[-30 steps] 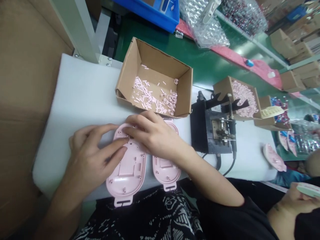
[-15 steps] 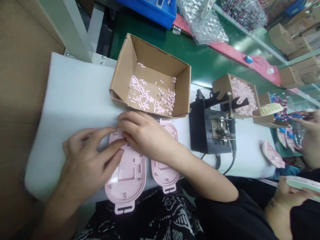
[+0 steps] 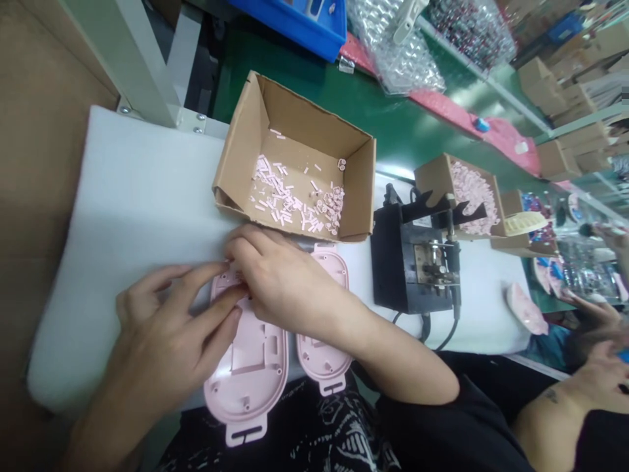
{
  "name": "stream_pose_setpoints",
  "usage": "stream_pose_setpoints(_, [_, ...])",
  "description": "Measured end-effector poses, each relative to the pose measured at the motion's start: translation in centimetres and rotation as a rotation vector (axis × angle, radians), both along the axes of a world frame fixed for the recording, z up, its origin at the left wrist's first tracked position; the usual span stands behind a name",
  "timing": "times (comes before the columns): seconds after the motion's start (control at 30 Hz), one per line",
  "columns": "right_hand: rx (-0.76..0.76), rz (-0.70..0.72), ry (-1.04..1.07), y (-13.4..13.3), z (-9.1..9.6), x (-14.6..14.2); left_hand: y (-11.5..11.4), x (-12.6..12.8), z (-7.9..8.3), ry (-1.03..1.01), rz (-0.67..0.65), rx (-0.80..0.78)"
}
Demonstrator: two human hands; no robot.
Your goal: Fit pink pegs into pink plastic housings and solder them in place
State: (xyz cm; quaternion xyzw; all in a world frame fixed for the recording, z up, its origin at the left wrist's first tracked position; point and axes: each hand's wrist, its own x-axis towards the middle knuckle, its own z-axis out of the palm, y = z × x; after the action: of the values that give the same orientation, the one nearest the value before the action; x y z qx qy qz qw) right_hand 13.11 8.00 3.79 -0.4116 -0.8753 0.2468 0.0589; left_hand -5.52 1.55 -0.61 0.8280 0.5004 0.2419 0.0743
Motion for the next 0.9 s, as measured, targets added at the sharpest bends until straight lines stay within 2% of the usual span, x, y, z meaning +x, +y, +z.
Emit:
stream_pose_setpoints(0.23, [-0.016,0.026,-0.070,0.4,-0.3,-0.5,-0.1,-0.1,-0.1,-0.018,-0.002,-0.025])
stream_pose_setpoints(0.33, [0.010,0.043,-0.076,-0.2,-0.1,-0.4,0.0,-0.1,-0.2,-0.027,0.003,-0.022])
stream_pose_setpoints(0.4, [0.033,0.075,-0.087,-0.9,1.1,0.1,0.0,-0.1,-0.4,-0.027,0.006,0.000])
stream_pose_setpoints(0.5, [0.094,0.104,-0.030,-0.9,4.2,1.8,0.2,-0.3,-0.7,-0.030,0.014,0.044])
stream_pose_setpoints(0.57, [0.226,0.019,0.022,0.6,6.0,3.4,0.4,-0.4,-0.8,-0.043,0.014,0.051])
stream_pose_setpoints(0.63, [0.370,-0.106,-0.059,3.5,6.8,5.2,0.6,-0.4,-0.7,-0.051,0.000,0.049])
stream_pose_setpoints(0.7, [0.385,-0.139,-0.301,6.8,6.2,6.6,0.8,-0.4,-0.5,-0.033,-0.022,0.059])
stream_pose_setpoints(0.77, [0.293,-0.084,-0.485,9.7,4.8,7.4,0.9,-0.6,-0.5,0.013,-0.028,0.077])
stream_pose_setpoints(0.83, [0.246,-0.050,-0.546,11.3,3.3,7.5,0.8,-1.1,-0.6,0.055,-0.010,0.085])
stream_pose_setpoints(0.9, [0.253,-0.046,-0.551,11.6,2.7,7.1,0.8,-1.8,-1.0,0.027,-0.019,0.107])
